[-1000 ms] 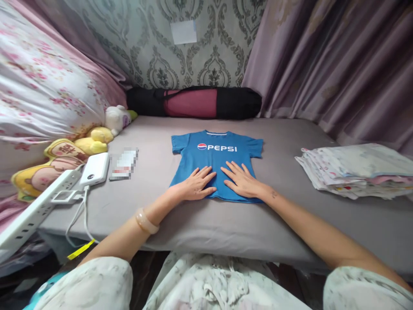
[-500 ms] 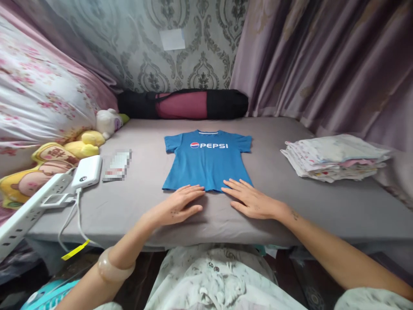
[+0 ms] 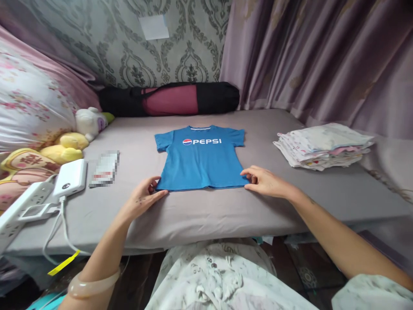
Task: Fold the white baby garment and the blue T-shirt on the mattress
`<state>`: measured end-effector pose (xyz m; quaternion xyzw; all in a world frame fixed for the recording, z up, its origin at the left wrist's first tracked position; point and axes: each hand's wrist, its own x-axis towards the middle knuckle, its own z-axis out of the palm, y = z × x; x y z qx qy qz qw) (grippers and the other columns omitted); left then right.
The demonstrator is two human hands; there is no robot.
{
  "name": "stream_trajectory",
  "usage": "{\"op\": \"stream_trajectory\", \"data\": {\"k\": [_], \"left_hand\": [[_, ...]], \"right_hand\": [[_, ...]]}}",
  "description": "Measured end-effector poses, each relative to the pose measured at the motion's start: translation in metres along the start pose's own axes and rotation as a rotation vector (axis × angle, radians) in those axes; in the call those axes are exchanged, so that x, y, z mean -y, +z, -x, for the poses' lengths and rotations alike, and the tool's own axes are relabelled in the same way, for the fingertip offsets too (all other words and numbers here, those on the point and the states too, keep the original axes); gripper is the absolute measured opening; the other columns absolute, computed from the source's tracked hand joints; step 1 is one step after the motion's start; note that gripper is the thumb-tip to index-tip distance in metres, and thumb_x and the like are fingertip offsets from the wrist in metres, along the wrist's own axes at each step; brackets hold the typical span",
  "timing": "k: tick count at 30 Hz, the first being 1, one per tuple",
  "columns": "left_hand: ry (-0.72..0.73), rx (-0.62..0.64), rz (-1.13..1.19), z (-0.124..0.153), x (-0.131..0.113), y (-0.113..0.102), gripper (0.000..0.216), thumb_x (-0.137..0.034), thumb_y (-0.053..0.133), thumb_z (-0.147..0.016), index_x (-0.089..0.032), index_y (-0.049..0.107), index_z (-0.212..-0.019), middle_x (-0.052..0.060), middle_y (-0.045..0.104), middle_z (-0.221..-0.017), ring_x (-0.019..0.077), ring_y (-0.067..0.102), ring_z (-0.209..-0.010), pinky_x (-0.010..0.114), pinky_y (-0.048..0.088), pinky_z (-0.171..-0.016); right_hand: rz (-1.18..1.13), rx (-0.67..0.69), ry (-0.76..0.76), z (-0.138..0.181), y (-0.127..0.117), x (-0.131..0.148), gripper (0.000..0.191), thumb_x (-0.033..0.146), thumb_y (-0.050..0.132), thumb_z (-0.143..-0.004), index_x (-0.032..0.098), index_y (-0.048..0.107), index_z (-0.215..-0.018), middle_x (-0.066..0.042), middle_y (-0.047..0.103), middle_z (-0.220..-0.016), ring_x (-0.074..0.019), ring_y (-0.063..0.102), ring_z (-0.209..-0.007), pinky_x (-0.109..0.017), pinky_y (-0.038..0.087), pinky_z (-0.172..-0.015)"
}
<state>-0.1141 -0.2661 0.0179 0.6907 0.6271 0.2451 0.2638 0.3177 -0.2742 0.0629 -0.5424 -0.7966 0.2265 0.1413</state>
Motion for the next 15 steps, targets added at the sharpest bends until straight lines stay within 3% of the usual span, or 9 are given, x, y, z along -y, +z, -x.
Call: {"op": "stream_trajectory", "data": {"k": [7,11,15], "left_hand": [[-0.099,0.026,0.321,0.002,-0.014,0.004,0.059,-0.050,0.064,-0.073,-0.017,0.055,-0.121,0.002,0.062,-0.087,0.0139,0.056,-0.069,0.025,0.045,-0.060],[-0.117,-0.080,0.382,0.001,-0.022,0.008,0.047,-0.045,0.058,-0.074,-0.016,0.059,-0.110,0.000,0.063,-0.079,0.0144,0.058,-0.070,0.025,0.045,-0.064],[-0.131,-0.202,0.263,-0.002,-0.028,0.015,0.040,-0.043,0.053,-0.077,-0.017,0.060,-0.106,-0.001,0.061,-0.071,0.0150,0.057,-0.067,0.026,0.044,-0.065]], "right_hand": [[0.110,-0.002,-0.042,-0.003,0.005,0.000,0.025,0.031,0.055,-0.086,0.022,0.066,-0.106,-0.003,0.064,-0.084,-0.0143,0.059,-0.070,-0.026,0.045,-0.067],[0.197,-0.049,-0.077,-0.004,0.011,-0.006,0.024,0.032,0.047,-0.090,0.021,0.066,-0.098,-0.003,0.063,-0.079,-0.0156,0.059,-0.068,-0.028,0.045,-0.067],[0.328,-0.124,-0.130,-0.005,0.020,-0.013,0.029,0.033,0.039,-0.094,0.022,0.066,-0.097,-0.006,0.066,-0.085,-0.0188,0.063,-0.073,-0.031,0.047,-0.069]]}}
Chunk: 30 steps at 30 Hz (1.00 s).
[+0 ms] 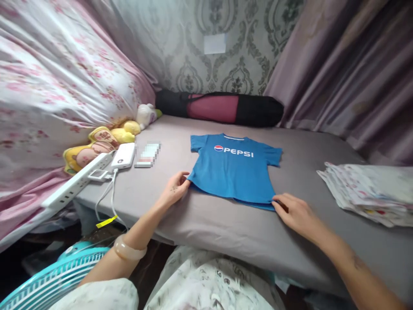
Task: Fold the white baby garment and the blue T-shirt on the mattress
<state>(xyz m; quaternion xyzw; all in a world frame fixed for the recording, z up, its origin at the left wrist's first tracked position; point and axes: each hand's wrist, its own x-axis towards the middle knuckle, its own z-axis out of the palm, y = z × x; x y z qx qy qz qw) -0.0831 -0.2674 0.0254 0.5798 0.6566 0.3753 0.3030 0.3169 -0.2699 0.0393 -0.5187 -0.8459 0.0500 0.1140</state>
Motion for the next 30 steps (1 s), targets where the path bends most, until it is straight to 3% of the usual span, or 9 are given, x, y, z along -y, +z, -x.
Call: {"op": "stream_trajectory", "data": {"k": [4,13,20,25,28,30], "left_hand": [[0.045,-0.070,-0.148,0.000,-0.001,0.008,0.040,-0.042,0.050,-0.081,-0.018,0.059,-0.112,-0.002,0.059,-0.070,0.0152,0.056,-0.064,0.027,0.043,-0.066],[0.121,0.002,-0.256,-0.002,0.007,0.003,0.041,-0.027,0.046,-0.078,-0.020,0.057,-0.117,-0.002,0.058,-0.073,0.0142,0.051,-0.061,0.026,0.040,-0.064],[0.183,0.000,-0.257,0.000,0.008,-0.003,0.039,-0.036,0.046,-0.080,-0.021,0.059,-0.113,-0.004,0.052,-0.066,0.0136,0.049,-0.058,0.024,0.039,-0.061],[0.149,0.018,-0.247,-0.002,0.010,-0.013,0.043,-0.035,0.046,-0.079,-0.020,0.057,-0.117,-0.004,0.052,-0.067,0.0137,0.050,-0.059,0.024,0.040,-0.060],[0.168,0.022,-0.269,-0.003,0.013,-0.019,0.044,-0.033,0.047,-0.078,-0.020,0.057,-0.118,-0.003,0.051,-0.069,0.0141,0.050,-0.060,0.025,0.042,-0.061],[0.239,0.036,-0.313,-0.004,0.015,-0.021,0.042,-0.030,0.047,-0.077,-0.021,0.058,-0.117,-0.001,0.053,-0.077,0.0147,0.052,-0.065,0.026,0.045,-0.065]], "right_hand": [[0.198,-0.026,0.009,0.003,0.005,0.004,0.031,0.033,0.035,-0.097,0.023,0.064,-0.102,-0.008,0.067,-0.095,-0.0216,0.065,-0.078,-0.031,0.047,-0.064],[0.363,0.194,0.215,0.000,-0.016,0.041,0.023,0.015,0.039,-0.093,0.019,0.060,-0.103,-0.009,0.066,-0.094,-0.0204,0.066,-0.078,-0.028,0.038,-0.060],[0.350,0.147,0.388,-0.005,-0.012,0.053,0.019,0.019,0.039,-0.091,0.019,0.057,-0.096,-0.011,0.067,-0.096,-0.0230,0.066,-0.078,-0.030,0.037,-0.060],[0.326,0.122,0.461,-0.004,-0.014,0.051,0.024,0.015,0.039,-0.090,0.020,0.057,-0.105,-0.011,0.065,-0.101,-0.0235,0.065,-0.081,-0.031,0.040,-0.064],[0.315,0.112,0.432,-0.002,-0.014,0.047,0.029,0.013,0.040,-0.089,0.018,0.056,-0.112,-0.013,0.060,-0.106,-0.0253,0.064,-0.085,-0.033,0.042,-0.066],[0.310,0.093,0.324,-0.002,-0.013,0.043,0.034,0.008,0.038,-0.088,0.017,0.055,-0.116,-0.014,0.058,-0.111,-0.0258,0.061,-0.092,-0.033,0.043,-0.071]]}}
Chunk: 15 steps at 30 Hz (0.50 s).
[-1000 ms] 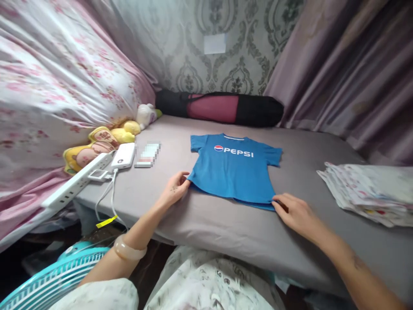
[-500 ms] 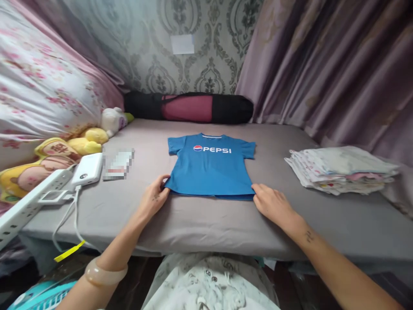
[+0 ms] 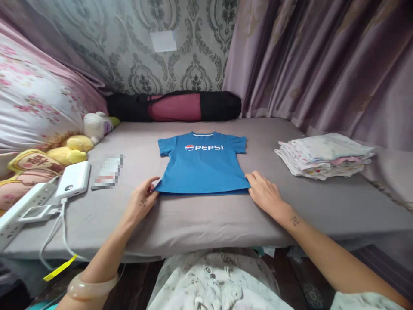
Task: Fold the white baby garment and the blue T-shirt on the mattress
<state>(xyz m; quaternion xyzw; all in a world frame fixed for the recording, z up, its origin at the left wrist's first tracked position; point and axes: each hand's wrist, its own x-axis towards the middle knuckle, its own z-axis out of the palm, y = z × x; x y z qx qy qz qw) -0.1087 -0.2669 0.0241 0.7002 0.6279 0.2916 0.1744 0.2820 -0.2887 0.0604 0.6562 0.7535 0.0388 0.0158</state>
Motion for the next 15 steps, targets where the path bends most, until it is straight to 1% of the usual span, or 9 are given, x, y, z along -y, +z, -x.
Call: {"op": "stream_trajectory", "data": {"k": [3,5,8,11,15], "left_hand": [[0.142,0.019,-0.055,-0.001,0.004,-0.001,0.039,-0.026,0.045,-0.078,-0.022,0.061,-0.114,0.006,0.058,-0.101,0.0176,0.058,-0.081,0.029,0.049,-0.074],[0.239,0.049,-0.084,-0.002,0.007,-0.002,0.035,-0.024,0.044,-0.080,-0.023,0.064,-0.108,0.007,0.058,-0.111,0.0206,0.059,-0.095,0.032,0.049,-0.083],[0.334,0.130,-0.133,-0.004,0.011,-0.006,0.030,-0.024,0.041,-0.084,-0.024,0.066,-0.101,0.007,0.062,-0.113,0.0233,0.057,-0.105,0.036,0.046,-0.094],[0.350,0.178,-0.155,-0.004,0.014,-0.010,0.029,-0.027,0.040,-0.089,-0.024,0.066,-0.103,0.006,0.065,-0.111,0.0239,0.057,-0.105,0.037,0.046,-0.094],[0.370,0.198,-0.170,-0.004,0.013,-0.014,0.029,-0.030,0.041,-0.090,-0.025,0.066,-0.103,0.007,0.066,-0.108,0.0239,0.058,-0.103,0.037,0.047,-0.093]], "right_hand": [[-0.020,-0.061,-0.207,-0.003,0.005,-0.007,0.038,0.003,0.034,-0.088,0.017,0.055,-0.117,-0.014,0.056,-0.119,-0.0254,0.055,-0.104,-0.034,0.042,-0.081],[-0.049,-0.046,-0.314,-0.005,0.005,-0.012,0.038,0.001,0.033,-0.088,0.017,0.056,-0.114,-0.012,0.058,-0.118,-0.0237,0.053,-0.104,-0.034,0.041,-0.084],[-0.086,0.004,-0.388,-0.005,0.002,-0.018,0.034,0.000,0.034,-0.087,0.019,0.058,-0.102,-0.009,0.061,-0.106,-0.0210,0.054,-0.094,-0.032,0.041,-0.080],[-0.080,0.006,-0.403,-0.004,-0.002,-0.022,0.029,0.002,0.035,-0.088,0.019,0.057,-0.092,-0.008,0.060,-0.094,-0.0202,0.053,-0.085,-0.031,0.040,-0.075],[-0.113,-0.019,-0.446,-0.001,-0.004,-0.026,0.026,0.003,0.036,-0.088,0.021,0.055,-0.088,-0.006,0.058,-0.089,-0.0192,0.052,-0.080,-0.030,0.038,-0.073]]}}
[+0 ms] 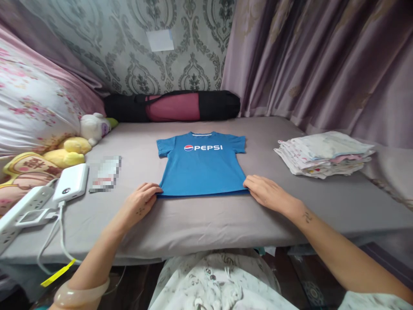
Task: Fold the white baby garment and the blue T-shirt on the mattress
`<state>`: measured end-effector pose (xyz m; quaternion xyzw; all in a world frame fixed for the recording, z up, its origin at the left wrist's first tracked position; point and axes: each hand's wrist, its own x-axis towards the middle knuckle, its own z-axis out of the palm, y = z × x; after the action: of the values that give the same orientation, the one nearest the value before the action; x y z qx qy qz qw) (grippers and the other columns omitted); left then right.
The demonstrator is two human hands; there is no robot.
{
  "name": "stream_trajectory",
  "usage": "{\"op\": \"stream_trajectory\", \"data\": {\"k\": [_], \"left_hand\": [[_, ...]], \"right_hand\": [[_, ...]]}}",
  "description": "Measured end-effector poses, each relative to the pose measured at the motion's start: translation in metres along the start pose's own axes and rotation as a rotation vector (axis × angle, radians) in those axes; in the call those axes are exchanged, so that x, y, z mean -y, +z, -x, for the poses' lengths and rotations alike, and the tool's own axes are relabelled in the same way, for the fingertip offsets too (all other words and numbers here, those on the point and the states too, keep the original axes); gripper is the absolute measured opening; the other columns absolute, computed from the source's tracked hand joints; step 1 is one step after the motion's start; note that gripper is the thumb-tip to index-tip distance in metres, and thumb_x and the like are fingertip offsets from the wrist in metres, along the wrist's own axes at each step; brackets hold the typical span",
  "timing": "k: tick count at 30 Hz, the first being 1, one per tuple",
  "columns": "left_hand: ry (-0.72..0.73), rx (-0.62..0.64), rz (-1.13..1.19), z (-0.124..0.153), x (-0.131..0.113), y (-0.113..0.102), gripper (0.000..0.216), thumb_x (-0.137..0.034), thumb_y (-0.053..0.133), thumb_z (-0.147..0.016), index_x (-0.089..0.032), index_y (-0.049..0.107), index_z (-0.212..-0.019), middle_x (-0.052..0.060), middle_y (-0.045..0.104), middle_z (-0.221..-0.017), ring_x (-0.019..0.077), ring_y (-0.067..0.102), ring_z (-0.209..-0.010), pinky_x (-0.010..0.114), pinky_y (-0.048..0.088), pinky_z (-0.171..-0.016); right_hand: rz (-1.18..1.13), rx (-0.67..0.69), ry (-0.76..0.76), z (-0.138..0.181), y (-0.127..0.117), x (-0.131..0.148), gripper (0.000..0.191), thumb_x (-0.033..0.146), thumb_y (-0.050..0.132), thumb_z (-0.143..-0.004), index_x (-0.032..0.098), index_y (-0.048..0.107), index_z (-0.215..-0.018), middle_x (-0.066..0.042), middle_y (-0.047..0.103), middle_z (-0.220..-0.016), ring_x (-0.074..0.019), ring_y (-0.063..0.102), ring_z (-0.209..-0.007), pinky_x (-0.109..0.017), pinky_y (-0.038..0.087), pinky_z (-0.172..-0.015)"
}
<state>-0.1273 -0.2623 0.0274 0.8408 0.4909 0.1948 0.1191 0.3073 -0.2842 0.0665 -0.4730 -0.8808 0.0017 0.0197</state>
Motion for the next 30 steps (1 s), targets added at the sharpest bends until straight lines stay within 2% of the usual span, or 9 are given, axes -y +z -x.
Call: {"op": "stream_trajectory", "data": {"k": [6,11,16,18,20,22,25,28,30], "left_hand": [[0.023,0.040,0.005,0.002,0.002,-0.003,0.028,-0.028,0.041,-0.088,-0.025,0.065,-0.102,0.007,0.066,-0.104,0.0231,0.059,-0.099,0.034,0.047,-0.089],[-0.010,0.108,0.048,-0.002,-0.007,-0.019,0.023,-0.029,0.047,-0.082,-0.024,0.067,-0.092,0.006,0.067,-0.096,0.0225,0.059,-0.089,0.032,0.048,-0.079],[-0.055,0.170,0.025,-0.038,-0.017,-0.026,0.031,-0.044,0.047,-0.087,-0.023,0.066,-0.074,0.005,0.063,-0.072,0.0200,0.057,-0.074,0.028,0.046,-0.067],[-0.018,0.127,-0.005,-0.068,-0.018,-0.017,0.034,-0.046,0.043,-0.090,-0.022,0.066,-0.084,0.005,0.064,-0.077,0.0186,0.058,-0.071,0.028,0.045,-0.068],[0.032,0.060,-0.016,-0.106,-0.019,-0.001,0.034,-0.045,0.041,-0.092,-0.021,0.066,-0.095,0.007,0.066,-0.088,0.0209,0.060,-0.082,0.031,0.046,-0.076],[0.067,0.021,-0.008,-0.146,-0.020,0.021,0.034,-0.039,0.042,-0.092,-0.018,0.062,-0.110,0.011,0.065,-0.109,0.0235,0.059,-0.101,0.034,0.045,-0.090],[-0.015,0.023,-0.077,-0.192,-0.019,0.054,0.041,-0.035,0.048,-0.090,-0.013,0.054,-0.124,0.017,0.053,-0.134,0.0267,0.049,-0.123,0.037,0.036,-0.105],[-0.121,0.041,-0.123,-0.209,-0.018,0.077,0.052,-0.046,0.042,-0.093,-0.010,0.048,-0.130,0.021,0.045,-0.142,0.0319,0.037,-0.135,0.047,0.027,-0.111],[-0.142,0.043,-0.141,-0.206,-0.016,0.083,0.057,-0.050,0.036,-0.095,-0.010,0.043,-0.136,0.022,0.038,-0.148,0.0328,0.029,-0.140,0.053,0.022,-0.112]], "right_hand": [[-0.093,0.045,-0.004,0.005,0.000,-0.005,0.025,0.005,0.039,-0.085,0.022,0.056,-0.093,-0.004,0.057,-0.090,-0.0172,0.054,-0.078,-0.028,0.037,-0.069],[-0.182,0.148,0.038,0.004,-0.013,-0.007,0.025,0.009,0.040,-0.084,0.022,0.058,-0.096,-0.004,0.060,-0.093,-0.0155,0.057,-0.076,-0.026,0.038,-0.066],[-0.294,0.347,0.036,-0.030,-0.030,-0.019,0.016,0.020,0.051,-0.081,0.024,0.066,-0.084,-0.001,0.068,-0.084,-0.0156,0.060,-0.071,-0.024,0.041,-0.061],[-0.340,0.380,-0.006,-0.064,-0.028,-0.027,0.018,0.021,0.050,-0.083,0.023,0.068,-0.085,-0.001,0.070,-0.081,-0.0154,0.062,-0.070,-0.024,0.042,-0.061],[-0.368,0.315,-0.042,-0.106,-0.019,-0.033,0.022,0.022,0.048,-0.086,0.021,0.069,-0.090,-0.002,0.072,-0.090,-0.0165,0.064,-0.079,-0.024,0.045,-0.069],[-0.320,0.160,0.047,-0.149,-0.004,-0.036,0.027,0.024,0.045,-0.089,0.018,0.068,-0.103,-0.007,0.070,-0.107,-0.0194,0.063,-0.097,-0.026,0.045,-0.086],[-0.278,0.005,0.277,-0.197,0.022,-0.036,0.045,0.034,0.037,-0.096,0.012,0.050,-0.133,-0.016,0.049,-0.141,-0.0253,0.044,-0.130,-0.036,0.032,-0.107],[-0.274,0.021,0.478,-0.216,0.043,-0.037,0.060,0.047,0.025,-0.099,0.011,0.035,-0.145,-0.018,0.027,-0.155,-0.0305,0.021,-0.143,-0.049,0.017,-0.114],[-0.245,0.032,0.511,-0.214,0.053,-0.040,0.064,0.051,0.020,-0.098,0.011,0.029,-0.148,-0.018,0.018,-0.158,-0.0314,0.012,-0.146,-0.054,0.010,-0.115]]}}
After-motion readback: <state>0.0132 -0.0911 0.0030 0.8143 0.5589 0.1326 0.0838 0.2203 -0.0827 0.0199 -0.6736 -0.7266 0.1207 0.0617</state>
